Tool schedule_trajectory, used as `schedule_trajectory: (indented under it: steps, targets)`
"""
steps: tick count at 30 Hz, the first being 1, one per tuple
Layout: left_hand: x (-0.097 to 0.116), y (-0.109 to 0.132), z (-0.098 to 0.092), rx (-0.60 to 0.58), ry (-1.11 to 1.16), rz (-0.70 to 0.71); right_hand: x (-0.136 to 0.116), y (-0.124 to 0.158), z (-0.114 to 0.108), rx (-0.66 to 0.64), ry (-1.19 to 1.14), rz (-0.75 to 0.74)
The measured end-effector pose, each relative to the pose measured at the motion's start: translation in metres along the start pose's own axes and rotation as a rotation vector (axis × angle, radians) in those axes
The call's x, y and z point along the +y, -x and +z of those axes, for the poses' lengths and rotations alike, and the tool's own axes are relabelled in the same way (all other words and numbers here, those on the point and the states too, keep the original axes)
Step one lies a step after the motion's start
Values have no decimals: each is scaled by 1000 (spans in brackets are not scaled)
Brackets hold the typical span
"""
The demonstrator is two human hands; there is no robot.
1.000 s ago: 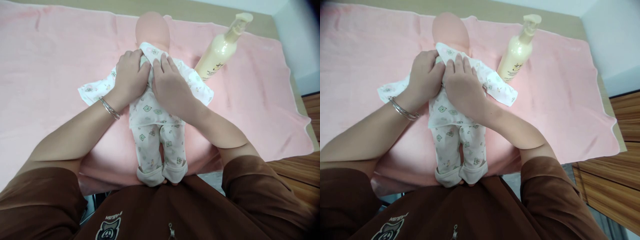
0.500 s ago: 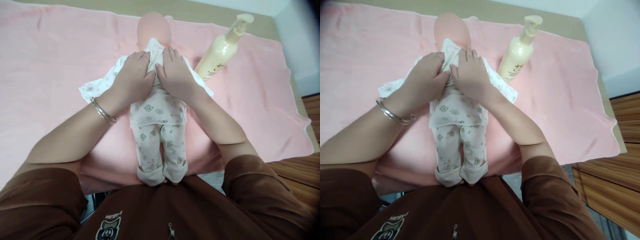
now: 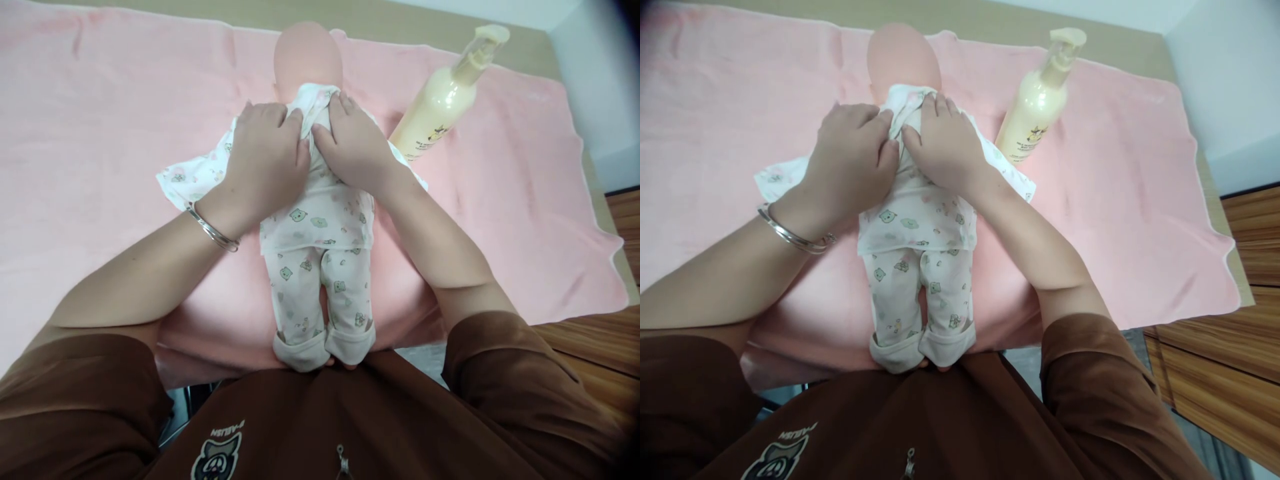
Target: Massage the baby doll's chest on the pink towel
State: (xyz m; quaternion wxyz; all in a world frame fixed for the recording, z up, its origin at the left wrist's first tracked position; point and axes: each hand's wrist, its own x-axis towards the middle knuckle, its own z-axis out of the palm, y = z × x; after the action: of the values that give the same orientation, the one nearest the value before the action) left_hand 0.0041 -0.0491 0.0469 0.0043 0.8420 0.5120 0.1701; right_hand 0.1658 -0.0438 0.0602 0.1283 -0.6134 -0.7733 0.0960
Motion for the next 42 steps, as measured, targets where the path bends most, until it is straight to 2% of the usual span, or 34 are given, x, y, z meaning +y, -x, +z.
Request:
schedule_trajectory:
  steps: [3,7,10,13,17,19,23,26,31,34,39,42]
  targets:
    - [-5,-7,4,6,112,-21,-6,11,-3,5,-25,-11]
    - [-17,-18,12,-75,263,-82,-24,32,-7,28,71,-15]
    - [-21,-22,18,-68,284,-162,-30,37,-7,27,171,-71]
    - [-21,-22,22,-52,262,-213,-26,35,-6,36,176,-132]
    - [-17,-17,23,-49,201,-186,-14,25,-6,45,113,-171]
    - [-12,-11,19,7,152,-140,-6,16,-7,34,69,-149]
    - [-1,4,10,133,146,43,11,-2,-7,5,-32,-49]
    - [1,5,9,177,180,70,10,-1,-7,-7,-12,-31]
    - [-15,-16,25,129,206,-80,-19,28,-5,56,55,-88]
    - [-25,-24,32,85,213,-202,-27,32,-3,86,57,-90]
    - [-27,-21,33,50,323,-192,-5,10,-1,43,32,-43]
    - [-26,-20,37,44,337,-245,10,0,4,38,-25,-6]
